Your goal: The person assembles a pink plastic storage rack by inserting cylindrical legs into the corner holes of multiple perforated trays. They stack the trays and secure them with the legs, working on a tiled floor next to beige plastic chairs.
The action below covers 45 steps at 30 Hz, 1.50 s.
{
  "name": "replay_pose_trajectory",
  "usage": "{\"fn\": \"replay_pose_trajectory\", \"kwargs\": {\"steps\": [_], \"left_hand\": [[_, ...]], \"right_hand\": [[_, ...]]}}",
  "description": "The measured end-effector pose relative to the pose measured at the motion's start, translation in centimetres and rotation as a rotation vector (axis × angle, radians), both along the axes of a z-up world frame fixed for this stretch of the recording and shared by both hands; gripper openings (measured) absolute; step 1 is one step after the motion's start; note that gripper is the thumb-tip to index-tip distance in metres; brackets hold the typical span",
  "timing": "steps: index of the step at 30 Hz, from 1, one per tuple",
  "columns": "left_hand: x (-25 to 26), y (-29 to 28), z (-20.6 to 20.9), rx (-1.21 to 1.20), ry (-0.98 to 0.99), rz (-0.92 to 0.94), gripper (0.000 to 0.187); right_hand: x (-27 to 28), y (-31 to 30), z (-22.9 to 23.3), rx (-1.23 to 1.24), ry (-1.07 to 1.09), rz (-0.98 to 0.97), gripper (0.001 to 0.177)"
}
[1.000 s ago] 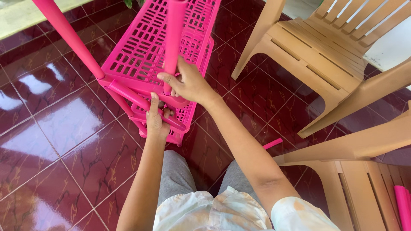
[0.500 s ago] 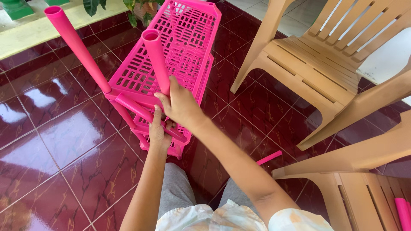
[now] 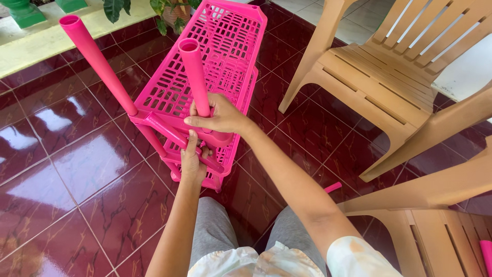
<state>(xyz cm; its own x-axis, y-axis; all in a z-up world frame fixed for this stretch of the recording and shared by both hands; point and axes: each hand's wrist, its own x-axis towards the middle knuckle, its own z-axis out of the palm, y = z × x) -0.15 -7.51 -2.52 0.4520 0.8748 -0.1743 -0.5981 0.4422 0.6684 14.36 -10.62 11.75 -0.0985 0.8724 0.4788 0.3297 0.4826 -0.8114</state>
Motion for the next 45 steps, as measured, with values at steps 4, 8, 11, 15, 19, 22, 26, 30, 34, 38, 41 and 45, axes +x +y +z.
{"fn": "replay_pose_trajectory", "kwargs": {"steps": [4,8,11,15,19,22,26,30,34,38,41,45], "left_hand": [[-0.2,0.1,0.4,0.071,0.039,-0.012,0.031],[-0.2,0.1,0.5,0.096,0.067,-0.027,0.029],[-0.2,-0.1,0.4,0.103,0.056,-0.016,0.030],[-0.3,-0.2,0.4,0.108,0.059,0.004,0.029],[0.3,-0.4,0.2,0.117,0.058,0.001,0.029],[0.5,-0.6,0.3,0.103,0.048,0.006,0.030],[0.1,-0.4,0.7,0.087,0.059,-0.002,0.029],[-0.1,-0.3,0.7,0.084,0.076,0.030,0.028],[0.5,-0.2,0.4,0.063,0.064,0.038,0.030],[0.8,-0.5,-0.4,0.103,0.126,0.086,0.025],[0.8,-0.5,-0.1,0.191,0.210,0.098,0.021],[1.0,-0.1,0.6,0.145,0.203,0.116,0.020]], "right_hand": [[-0.6,1.7,-1.8,-0.249,0.489,0.179,0.022],[-1.6,2.7,-3.0,-0.296,0.538,0.057,0.039],[-3.9,3.0,-3.6,-0.150,0.420,-0.270,0.044],[-4.1,2.9,-3.3,-0.096,0.447,-0.273,0.021],[0.2,2.6,-2.3,-0.382,0.520,0.276,0.035],[1.1,2.7,-2.6,-0.454,0.521,0.362,0.031],[1.2,3.8,-2.6,-0.470,0.467,0.499,0.040],[0.8,4.3,-2.4,-0.477,0.430,0.549,0.043],[-1.4,2.9,-3.2,-0.330,0.536,0.140,0.039],[-3.3,2.6,-3.9,-0.148,0.519,-0.131,0.037],[-4.0,2.9,-3.7,-0.123,0.549,-0.208,0.040],[-4.3,2.8,-4.4,-0.131,0.476,-0.365,0.030]]}}
